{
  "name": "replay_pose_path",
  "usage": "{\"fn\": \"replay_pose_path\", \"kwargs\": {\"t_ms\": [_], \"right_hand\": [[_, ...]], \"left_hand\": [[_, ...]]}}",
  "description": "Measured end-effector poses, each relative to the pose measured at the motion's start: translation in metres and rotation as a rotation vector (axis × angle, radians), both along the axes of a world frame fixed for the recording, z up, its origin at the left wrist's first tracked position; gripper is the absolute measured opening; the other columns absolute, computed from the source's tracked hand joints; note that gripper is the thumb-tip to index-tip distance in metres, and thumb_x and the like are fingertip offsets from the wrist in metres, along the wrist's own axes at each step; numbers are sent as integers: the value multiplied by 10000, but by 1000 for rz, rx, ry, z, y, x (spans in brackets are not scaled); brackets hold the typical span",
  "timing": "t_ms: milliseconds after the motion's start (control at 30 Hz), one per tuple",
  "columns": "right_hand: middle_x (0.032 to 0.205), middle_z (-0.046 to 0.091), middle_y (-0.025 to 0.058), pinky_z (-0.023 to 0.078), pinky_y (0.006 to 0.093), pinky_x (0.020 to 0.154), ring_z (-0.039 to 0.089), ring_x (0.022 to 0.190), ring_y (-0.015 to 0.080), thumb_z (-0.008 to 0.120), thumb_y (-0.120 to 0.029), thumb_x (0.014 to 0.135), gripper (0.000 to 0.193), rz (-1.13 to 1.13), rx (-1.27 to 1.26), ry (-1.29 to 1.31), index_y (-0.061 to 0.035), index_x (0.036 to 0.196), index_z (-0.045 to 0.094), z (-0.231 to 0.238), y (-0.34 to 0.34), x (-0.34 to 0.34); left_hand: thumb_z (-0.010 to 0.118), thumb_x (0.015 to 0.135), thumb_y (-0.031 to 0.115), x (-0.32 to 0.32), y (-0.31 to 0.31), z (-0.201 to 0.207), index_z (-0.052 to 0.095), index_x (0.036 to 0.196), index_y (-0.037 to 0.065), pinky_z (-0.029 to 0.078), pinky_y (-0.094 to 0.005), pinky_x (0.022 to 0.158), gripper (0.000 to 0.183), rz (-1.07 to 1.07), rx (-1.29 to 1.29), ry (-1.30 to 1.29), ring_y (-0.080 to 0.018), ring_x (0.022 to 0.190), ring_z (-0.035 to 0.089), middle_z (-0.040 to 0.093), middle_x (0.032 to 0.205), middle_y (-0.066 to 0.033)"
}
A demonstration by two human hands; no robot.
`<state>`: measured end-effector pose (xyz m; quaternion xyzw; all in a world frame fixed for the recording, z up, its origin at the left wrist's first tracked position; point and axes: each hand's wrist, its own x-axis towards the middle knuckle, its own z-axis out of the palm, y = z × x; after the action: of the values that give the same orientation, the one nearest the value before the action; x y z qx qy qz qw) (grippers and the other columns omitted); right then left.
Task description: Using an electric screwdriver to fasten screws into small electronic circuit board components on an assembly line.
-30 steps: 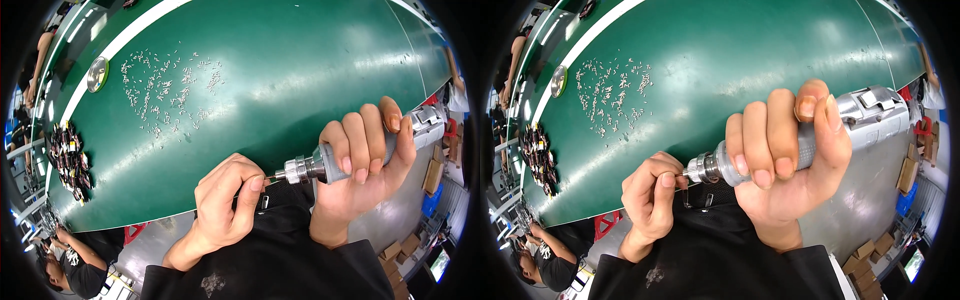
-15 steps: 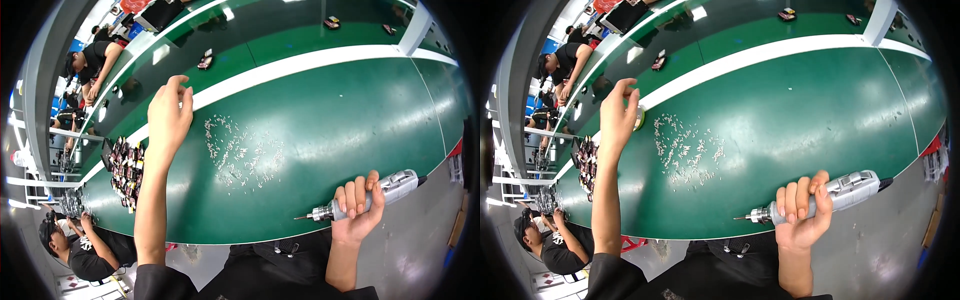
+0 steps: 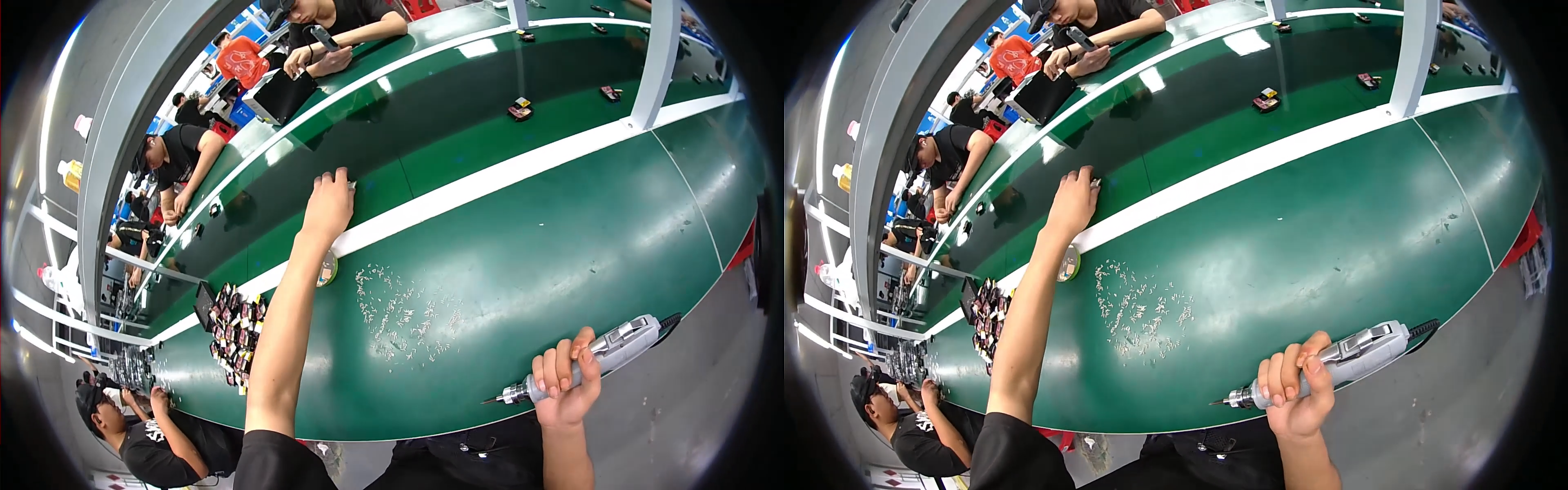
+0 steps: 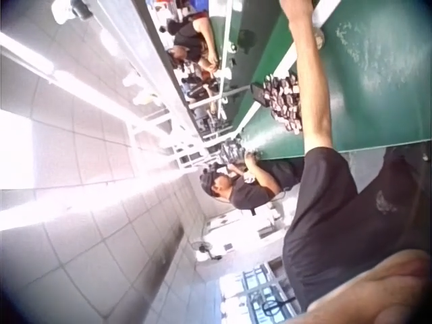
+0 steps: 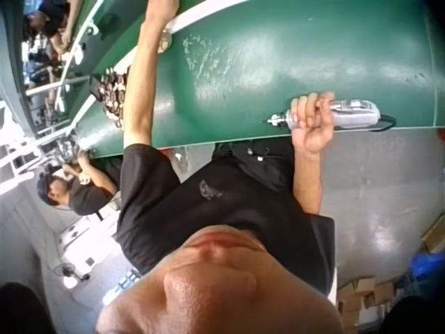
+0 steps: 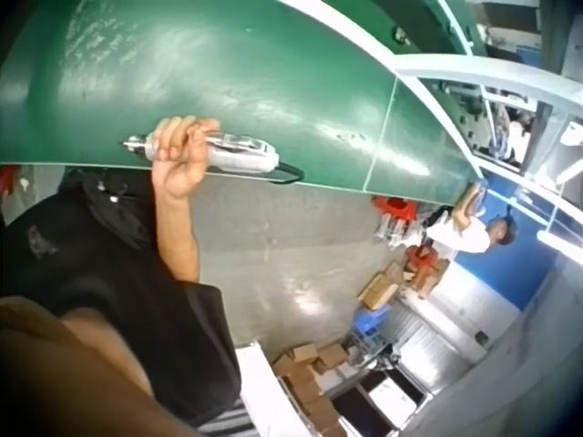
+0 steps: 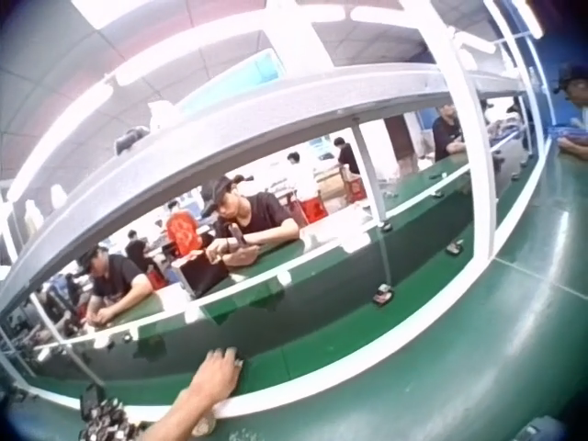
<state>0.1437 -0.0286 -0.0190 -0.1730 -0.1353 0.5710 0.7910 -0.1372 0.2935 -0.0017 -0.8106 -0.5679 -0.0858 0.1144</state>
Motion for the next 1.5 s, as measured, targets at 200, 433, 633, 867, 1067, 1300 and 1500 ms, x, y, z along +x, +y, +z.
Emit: {"fn": "replay_pose_path", "kwargs": {"t_ms": [200, 433, 633, 867, 1067, 1300, 1500], "right_hand": [[522, 366, -3, 381, 284, 480, 376, 418, 106, 506, -195, 933, 136, 10, -5, 29, -97, 865, 440, 2, -15, 9], [525, 378, 1, 374, 296, 509, 384, 430, 120, 499, -173, 919, 57, 54, -38, 80, -119, 903, 497, -2, -37, 10], [515, 380, -22, 407, 280, 488, 388, 413, 99, 509, -229, 935, 163, 47, -147, 19, -102, 852, 450, 11, -54, 10], [511, 389, -23, 403, 278, 485, 396, 413, 101, 484, -240, 950, 163, 69, -125, 28, -100, 874, 448, 6, -64, 11], [525, 385, -16, 412, 291, 518, 401, 429, 107, 466, -219, 948, 142, 154, -166, 60, -97, 877, 444, 4, -72, -7], [557, 413, 17, 381, 291, 506, 411, 467, 123, 473, -118, 931, 73, 131, -313, 138, -75, 882, 441, 3, -77, -27], [552, 410, 27, 377, 273, 476, 411, 451, 129, 451, -105, 929, 66, 93, -339, 49, -60, 886, 430, 1, -76, -24]], "left_hand": [[545, 852, -1, 11, -26, 17, 479, 1242, 9, 427, -423, 932, 395, -221, -67, -152, -357, 1085, 527, 571, 1125, -203], [629, 733, -46, 114, -179, 43, 566, 1208, 38, 516, -396, 808, 486, -784, -151, -111, -326, 1007, 564, 548, 1134, -171], [624, 723, 7, 138, -247, 26, 515, 1216, -106, 501, -395, 857, 517, -1012, -265, -128, -351, 1074, 552, 504, 1277, -235], [662, 650, -54, 145, -255, 11, 572, 1112, -111, 541, -388, 776, 473, -981, -354, -331, -354, 1011, 586, 565, 1194, -231], [662, 673, -31, 146, -260, 8, 626, 955, -138, 555, -306, 568, 304, -975, -185, -326, -277, 893, 616, 627, 1033, -222], [636, 585, -11, 148, -277, 0, 624, 911, -134, 546, -328, 580, 348, -1034, -81, -334, -304, 814, 633, 635, 974, -227], [610, 590, 38, 150, -287, -1, 641, 812, -144, 562, -315, 674, 288, -1079, -15, -294, -306, 787, 636, 643, 890, -263]]}}
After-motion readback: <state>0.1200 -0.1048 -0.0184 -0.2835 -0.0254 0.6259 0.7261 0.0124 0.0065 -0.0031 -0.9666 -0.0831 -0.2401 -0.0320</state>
